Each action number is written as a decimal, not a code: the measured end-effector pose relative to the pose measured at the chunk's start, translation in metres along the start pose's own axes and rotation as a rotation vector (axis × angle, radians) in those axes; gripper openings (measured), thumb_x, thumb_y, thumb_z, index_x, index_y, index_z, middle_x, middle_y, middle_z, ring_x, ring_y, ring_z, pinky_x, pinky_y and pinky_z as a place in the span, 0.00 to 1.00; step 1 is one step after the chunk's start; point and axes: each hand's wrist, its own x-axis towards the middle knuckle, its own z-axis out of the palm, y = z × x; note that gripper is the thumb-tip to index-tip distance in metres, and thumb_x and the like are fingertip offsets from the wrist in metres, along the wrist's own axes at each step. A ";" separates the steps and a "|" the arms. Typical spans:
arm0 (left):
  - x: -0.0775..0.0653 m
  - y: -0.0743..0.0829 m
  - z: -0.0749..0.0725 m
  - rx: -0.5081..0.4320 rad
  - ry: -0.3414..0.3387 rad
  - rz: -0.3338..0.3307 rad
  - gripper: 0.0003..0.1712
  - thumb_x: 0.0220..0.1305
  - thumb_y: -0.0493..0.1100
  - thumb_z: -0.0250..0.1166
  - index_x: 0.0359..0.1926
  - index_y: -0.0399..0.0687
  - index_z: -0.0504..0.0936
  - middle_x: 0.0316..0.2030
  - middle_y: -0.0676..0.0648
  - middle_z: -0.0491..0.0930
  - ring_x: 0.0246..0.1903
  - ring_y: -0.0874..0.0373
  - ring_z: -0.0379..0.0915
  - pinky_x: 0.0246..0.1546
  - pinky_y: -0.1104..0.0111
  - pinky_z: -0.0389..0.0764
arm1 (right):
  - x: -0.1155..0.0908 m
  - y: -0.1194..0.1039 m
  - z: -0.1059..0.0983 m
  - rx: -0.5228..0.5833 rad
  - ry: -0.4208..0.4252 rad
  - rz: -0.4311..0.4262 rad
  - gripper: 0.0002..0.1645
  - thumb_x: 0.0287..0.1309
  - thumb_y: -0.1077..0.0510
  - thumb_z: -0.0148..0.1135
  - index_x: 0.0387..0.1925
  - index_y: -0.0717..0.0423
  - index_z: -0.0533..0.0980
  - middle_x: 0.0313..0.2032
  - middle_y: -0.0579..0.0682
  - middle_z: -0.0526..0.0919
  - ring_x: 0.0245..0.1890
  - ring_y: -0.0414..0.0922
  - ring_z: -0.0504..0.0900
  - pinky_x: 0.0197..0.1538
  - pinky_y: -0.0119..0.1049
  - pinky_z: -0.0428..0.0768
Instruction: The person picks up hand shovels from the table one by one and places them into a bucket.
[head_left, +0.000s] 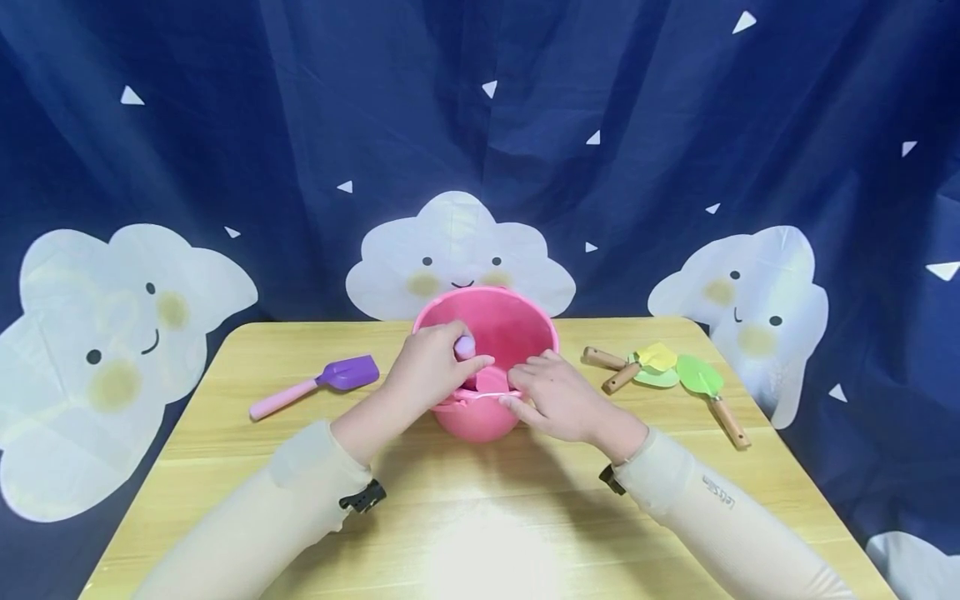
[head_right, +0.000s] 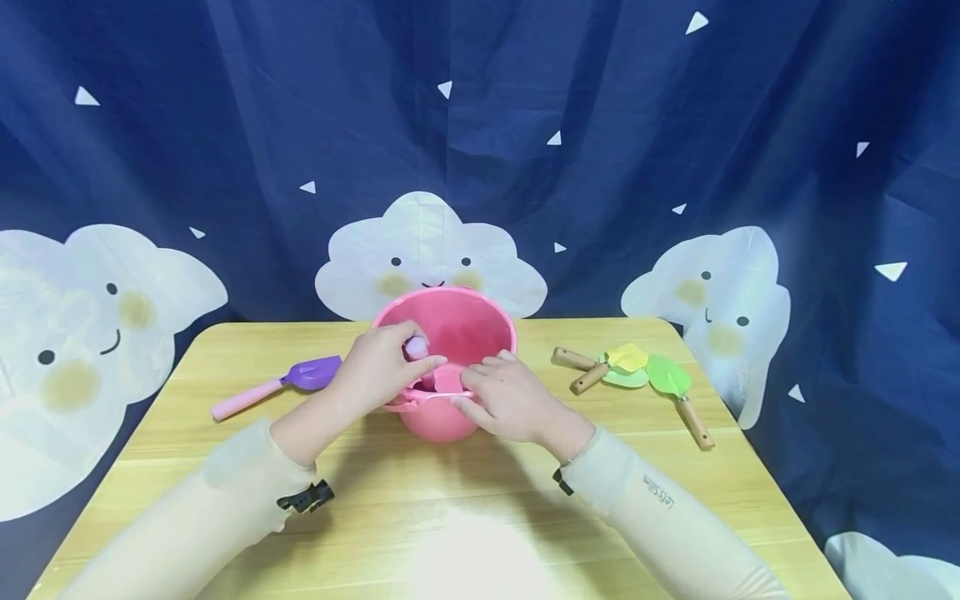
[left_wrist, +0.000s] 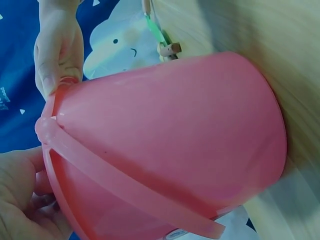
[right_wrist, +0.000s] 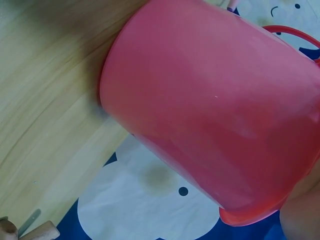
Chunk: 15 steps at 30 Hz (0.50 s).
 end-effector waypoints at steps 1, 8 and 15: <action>-0.001 0.001 0.000 0.004 -0.005 -0.006 0.20 0.57 0.56 0.74 0.37 0.49 0.78 0.28 0.53 0.76 0.31 0.58 0.75 0.39 0.63 0.81 | 0.000 0.000 0.000 0.003 0.002 0.001 0.20 0.70 0.42 0.52 0.24 0.47 0.67 0.22 0.37 0.64 0.26 0.40 0.65 0.40 0.38 0.64; 0.000 0.001 0.004 0.038 -0.029 -0.029 0.18 0.57 0.54 0.75 0.34 0.50 0.77 0.26 0.53 0.75 0.29 0.58 0.74 0.37 0.64 0.80 | 0.000 -0.001 0.000 0.002 0.007 0.005 0.19 0.69 0.43 0.55 0.24 0.45 0.65 0.22 0.37 0.64 0.26 0.40 0.65 0.40 0.38 0.64; 0.001 0.003 0.007 0.090 -0.026 -0.014 0.18 0.57 0.53 0.75 0.33 0.49 0.76 0.23 0.52 0.74 0.25 0.58 0.73 0.33 0.66 0.78 | 0.000 -0.001 0.000 0.006 0.021 -0.003 0.19 0.68 0.44 0.56 0.24 0.46 0.65 0.22 0.37 0.64 0.26 0.40 0.65 0.40 0.38 0.64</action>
